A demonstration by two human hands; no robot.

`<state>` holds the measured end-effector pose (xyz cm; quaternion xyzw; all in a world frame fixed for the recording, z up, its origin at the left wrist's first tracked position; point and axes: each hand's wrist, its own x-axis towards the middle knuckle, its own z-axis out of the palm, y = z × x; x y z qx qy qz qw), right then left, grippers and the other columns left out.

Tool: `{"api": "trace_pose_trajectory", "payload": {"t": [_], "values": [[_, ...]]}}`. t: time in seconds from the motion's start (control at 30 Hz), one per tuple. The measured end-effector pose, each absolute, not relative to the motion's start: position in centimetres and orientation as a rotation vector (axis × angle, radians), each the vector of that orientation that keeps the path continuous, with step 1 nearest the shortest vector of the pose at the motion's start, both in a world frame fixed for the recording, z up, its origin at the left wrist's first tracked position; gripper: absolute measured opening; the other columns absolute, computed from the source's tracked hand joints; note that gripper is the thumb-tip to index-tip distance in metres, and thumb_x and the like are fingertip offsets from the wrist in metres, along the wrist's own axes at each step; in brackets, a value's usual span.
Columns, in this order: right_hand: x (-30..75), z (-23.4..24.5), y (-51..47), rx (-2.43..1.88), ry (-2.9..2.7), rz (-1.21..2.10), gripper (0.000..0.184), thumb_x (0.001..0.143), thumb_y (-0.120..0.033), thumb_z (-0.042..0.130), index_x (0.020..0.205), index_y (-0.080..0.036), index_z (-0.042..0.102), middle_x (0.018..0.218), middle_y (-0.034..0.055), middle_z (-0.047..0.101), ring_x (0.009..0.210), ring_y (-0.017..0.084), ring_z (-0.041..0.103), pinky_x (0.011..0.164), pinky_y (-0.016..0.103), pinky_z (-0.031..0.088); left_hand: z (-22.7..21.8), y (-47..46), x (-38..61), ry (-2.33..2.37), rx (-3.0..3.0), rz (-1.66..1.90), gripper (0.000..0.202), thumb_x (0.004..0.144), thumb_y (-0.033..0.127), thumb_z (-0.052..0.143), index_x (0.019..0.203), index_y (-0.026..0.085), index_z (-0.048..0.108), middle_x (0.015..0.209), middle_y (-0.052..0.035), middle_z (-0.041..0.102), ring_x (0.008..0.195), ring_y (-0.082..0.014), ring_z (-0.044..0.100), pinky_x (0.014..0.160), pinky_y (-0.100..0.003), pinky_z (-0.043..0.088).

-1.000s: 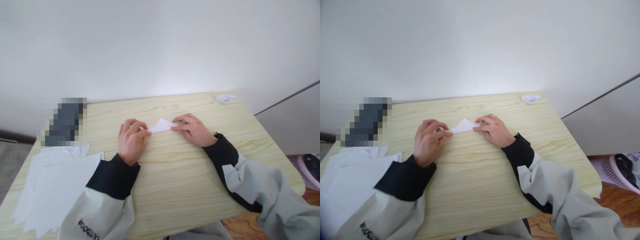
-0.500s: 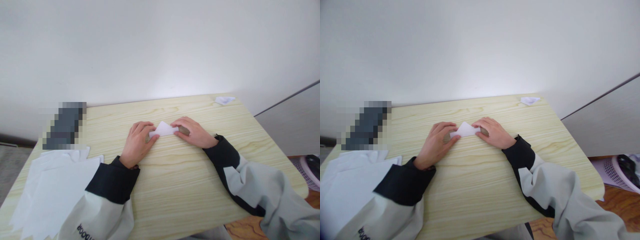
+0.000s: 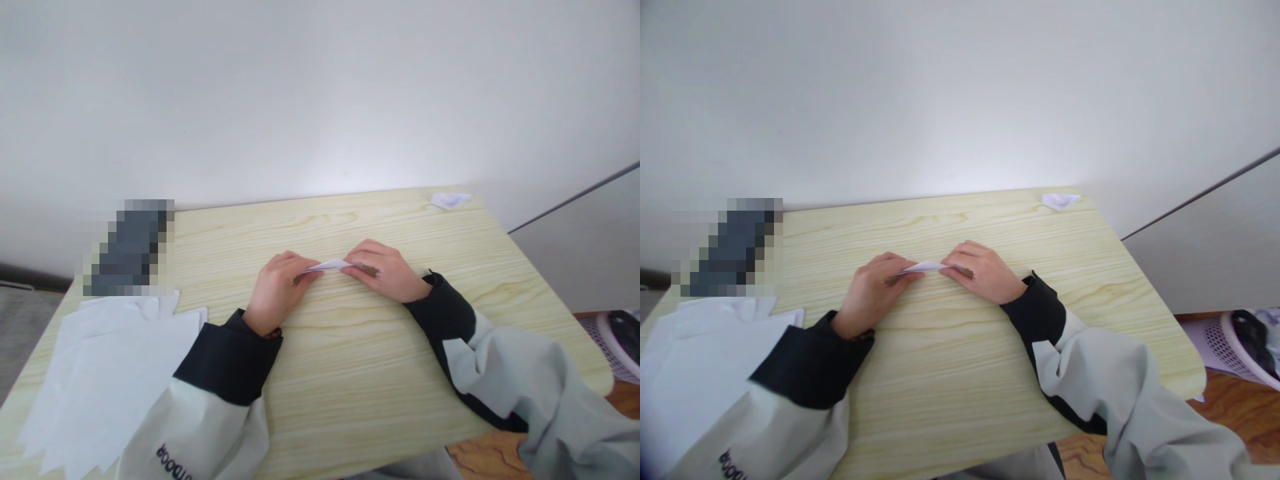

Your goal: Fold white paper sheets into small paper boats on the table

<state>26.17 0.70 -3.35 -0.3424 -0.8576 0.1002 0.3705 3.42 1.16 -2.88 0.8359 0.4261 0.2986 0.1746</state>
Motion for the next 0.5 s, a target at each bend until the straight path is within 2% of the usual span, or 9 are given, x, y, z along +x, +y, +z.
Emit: {"api": "trace_pose_trajectory", "payload": {"t": [0.2, 0.33, 0.5], "values": [[26.23, -3.44, 0.80, -0.926, -2.139, 0.230, 0.013, 0.089, -0.027, 0.057, 0.086, -0.019, 0.065, 0.080, 0.0050, 0.066, 0.077, 0.015, 0.061, 0.070, 0.028, 0.052, -2.58, 0.90, 3.31, 1.174, 2.242, 0.862, 0.022, 0.080, 0.040, 0.066, 0.077, 0.020, 0.073, 0.074, -0.0021, 0.069, 0.066, -0.0151, 0.061, 0.063, -0.026, 0.046], [26.35, -3.45, 0.78, -0.917, -2.155, 0.271, 0.014, 0.090, -0.027, 0.056, 0.085, -0.019, 0.066, 0.081, 0.0050, 0.066, 0.078, 0.015, 0.061, 0.070, 0.027, 0.050, -2.47, 0.88, 3.18, 1.130, 2.248, 0.852, 0.024, 0.085, 0.039, 0.060, 0.082, 0.021, 0.074, 0.079, -0.0032, 0.071, 0.072, -0.0158, 0.063, 0.067, -0.027, 0.047], [26.33, -3.29, 0.68, -1.080, -2.014, 0.483, 0.016, 0.086, -0.032, 0.061, 0.082, -0.019, 0.067, 0.076, 0.0022, 0.067, 0.065, 0.012, 0.059, 0.059, 0.023, 0.047, -2.42, 0.90, 3.10, 1.161, 2.188, 0.863, 0.028, 0.089, 0.038, 0.053, 0.081, 0.022, 0.075, 0.080, -0.0028, 0.070, 0.072, -0.0147, 0.063, 0.067, -0.026, 0.046]]}}
